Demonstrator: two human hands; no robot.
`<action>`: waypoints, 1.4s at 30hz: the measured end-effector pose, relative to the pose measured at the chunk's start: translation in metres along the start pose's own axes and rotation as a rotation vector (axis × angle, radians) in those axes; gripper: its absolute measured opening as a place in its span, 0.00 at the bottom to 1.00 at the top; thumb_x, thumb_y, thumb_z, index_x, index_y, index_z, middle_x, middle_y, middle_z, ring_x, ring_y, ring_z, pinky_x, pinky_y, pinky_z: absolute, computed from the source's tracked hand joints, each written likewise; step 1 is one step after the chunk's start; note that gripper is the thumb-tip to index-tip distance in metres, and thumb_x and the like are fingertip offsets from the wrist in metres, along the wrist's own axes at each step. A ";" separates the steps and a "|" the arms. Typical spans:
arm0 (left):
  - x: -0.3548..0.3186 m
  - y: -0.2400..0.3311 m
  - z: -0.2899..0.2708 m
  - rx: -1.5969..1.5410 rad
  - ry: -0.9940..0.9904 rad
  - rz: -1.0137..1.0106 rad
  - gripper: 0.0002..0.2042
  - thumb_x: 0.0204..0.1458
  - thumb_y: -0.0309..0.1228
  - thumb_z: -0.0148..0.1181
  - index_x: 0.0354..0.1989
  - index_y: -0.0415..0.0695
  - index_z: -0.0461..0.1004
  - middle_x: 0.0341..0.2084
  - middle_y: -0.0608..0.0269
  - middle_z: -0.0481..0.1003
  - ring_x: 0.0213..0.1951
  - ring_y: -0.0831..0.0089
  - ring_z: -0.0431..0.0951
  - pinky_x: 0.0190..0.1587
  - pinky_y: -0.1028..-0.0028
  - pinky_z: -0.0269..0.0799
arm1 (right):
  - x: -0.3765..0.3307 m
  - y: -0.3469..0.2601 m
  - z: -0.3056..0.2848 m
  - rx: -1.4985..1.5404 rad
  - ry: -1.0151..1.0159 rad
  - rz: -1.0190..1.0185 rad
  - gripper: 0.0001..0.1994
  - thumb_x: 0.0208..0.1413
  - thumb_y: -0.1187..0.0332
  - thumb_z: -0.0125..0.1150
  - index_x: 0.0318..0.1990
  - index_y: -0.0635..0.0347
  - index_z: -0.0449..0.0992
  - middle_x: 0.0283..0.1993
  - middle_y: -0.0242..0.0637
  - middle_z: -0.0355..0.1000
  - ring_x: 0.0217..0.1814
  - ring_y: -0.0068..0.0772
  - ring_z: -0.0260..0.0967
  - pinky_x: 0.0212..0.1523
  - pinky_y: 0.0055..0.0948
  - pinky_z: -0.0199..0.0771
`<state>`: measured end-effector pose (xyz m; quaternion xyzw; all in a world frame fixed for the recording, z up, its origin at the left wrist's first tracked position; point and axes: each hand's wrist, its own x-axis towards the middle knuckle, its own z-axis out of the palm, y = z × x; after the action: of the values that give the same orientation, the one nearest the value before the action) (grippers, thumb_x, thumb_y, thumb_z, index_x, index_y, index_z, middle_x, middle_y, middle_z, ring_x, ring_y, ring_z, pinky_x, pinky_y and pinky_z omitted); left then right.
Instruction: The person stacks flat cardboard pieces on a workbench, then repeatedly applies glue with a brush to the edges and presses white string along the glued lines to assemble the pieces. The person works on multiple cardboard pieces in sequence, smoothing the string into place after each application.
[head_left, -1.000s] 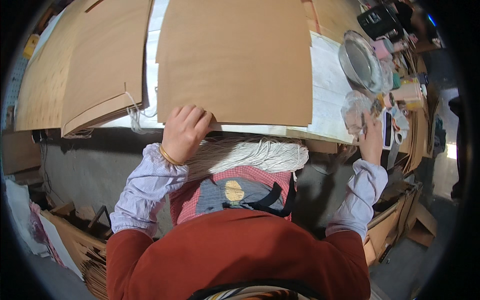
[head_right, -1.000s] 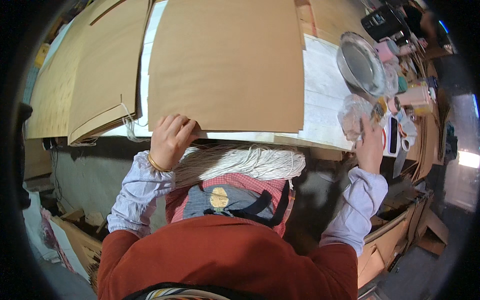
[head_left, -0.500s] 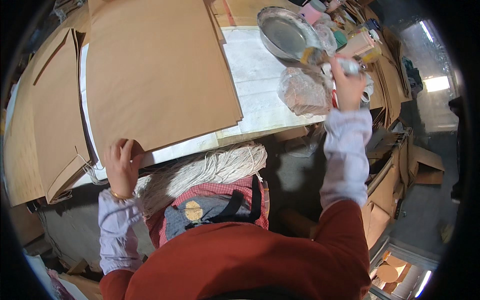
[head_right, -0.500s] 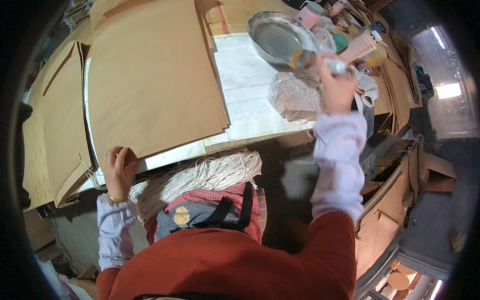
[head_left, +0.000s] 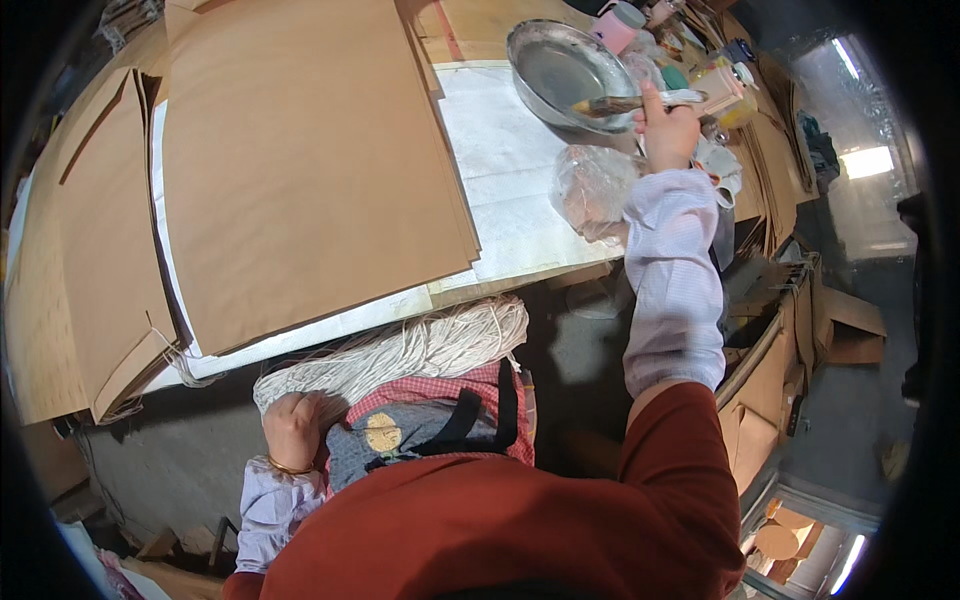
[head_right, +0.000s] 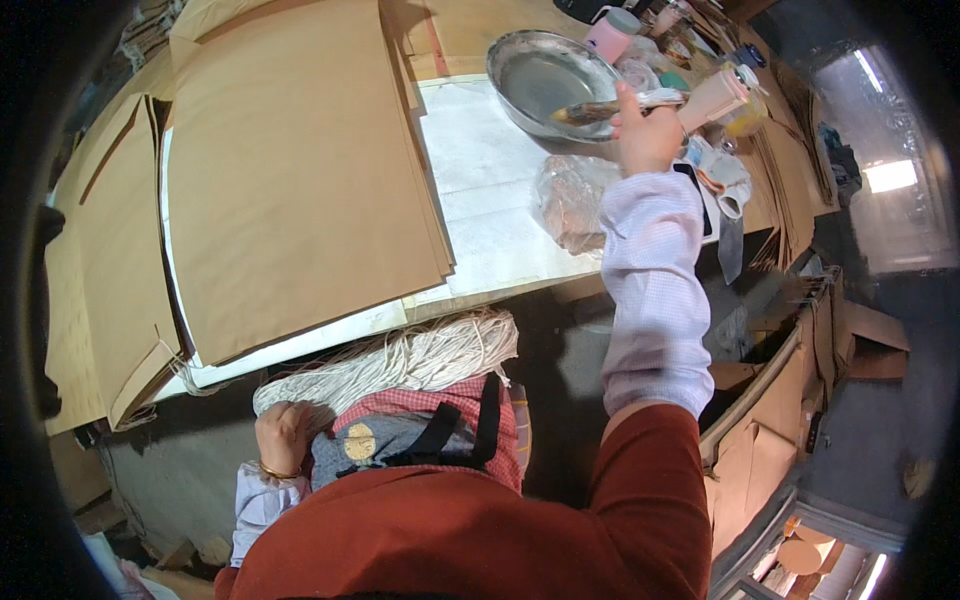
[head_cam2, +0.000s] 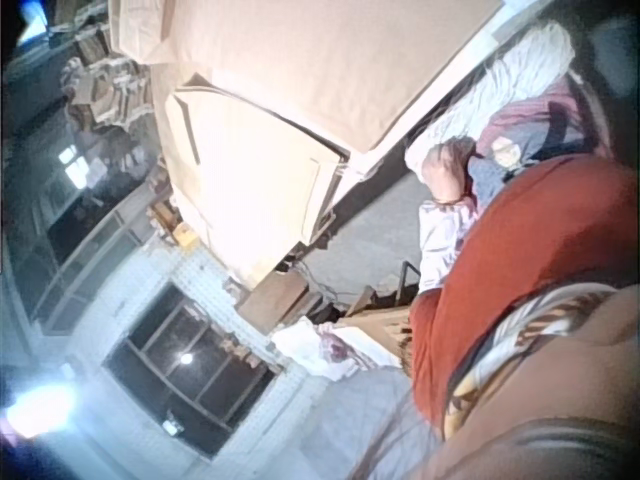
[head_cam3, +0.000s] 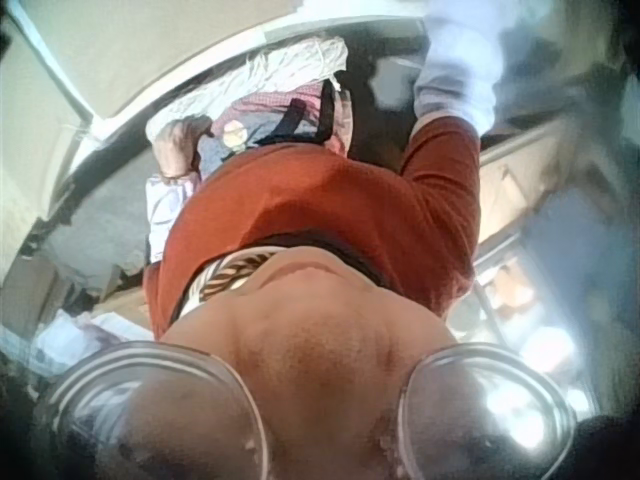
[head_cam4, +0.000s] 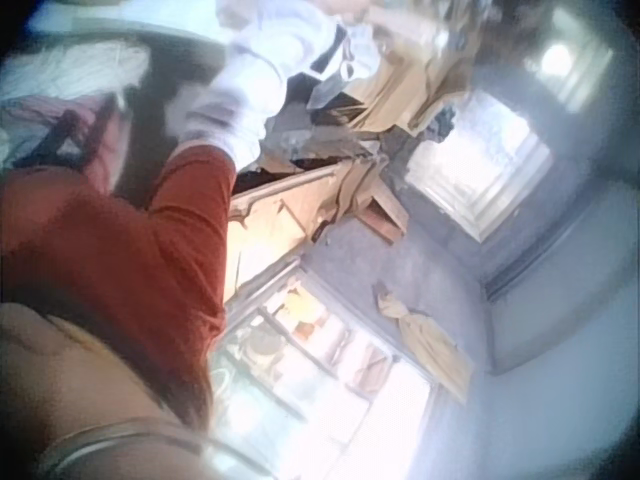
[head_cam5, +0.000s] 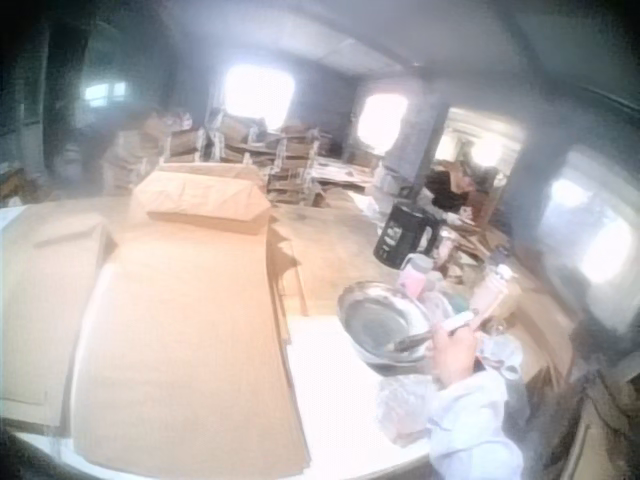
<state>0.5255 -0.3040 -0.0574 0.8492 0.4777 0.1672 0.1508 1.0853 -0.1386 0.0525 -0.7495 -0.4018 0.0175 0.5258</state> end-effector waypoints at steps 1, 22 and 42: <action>0.003 0.001 -0.002 -0.013 0.024 0.016 0.04 0.43 0.24 0.64 0.28 0.41 0.77 0.19 0.56 0.72 0.22 0.56 0.73 0.24 0.62 0.67 | -0.004 0.001 0.001 -0.056 -0.028 0.028 0.21 0.57 0.53 0.64 0.29 0.68 0.76 0.20 0.37 0.74 0.15 0.22 0.68 0.18 0.23 0.69; 0.030 -0.019 -0.065 0.317 0.206 -0.031 0.06 0.38 0.24 0.56 0.27 0.37 0.71 0.50 0.51 0.74 0.38 0.63 0.73 0.37 0.69 0.71 | -0.275 -0.180 0.094 0.431 -0.984 -0.526 0.09 0.50 0.76 0.66 0.39 0.66 0.79 0.30 0.40 0.75 0.28 0.30 0.70 0.29 0.26 0.68; 0.038 -0.037 -0.044 0.306 0.106 -0.097 0.10 0.39 0.22 0.55 0.32 0.34 0.73 0.54 0.47 0.72 0.46 0.58 0.73 0.47 0.66 0.71 | -0.288 -0.193 0.126 0.217 -0.864 -0.147 0.02 0.53 0.75 0.65 0.31 0.64 0.79 0.26 0.27 0.74 0.27 0.15 0.68 0.28 0.19 0.67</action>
<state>0.4964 -0.2485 -0.0277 0.8281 0.5453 0.1296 0.0023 0.7211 -0.1960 0.0371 -0.5836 -0.6323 0.3334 0.3854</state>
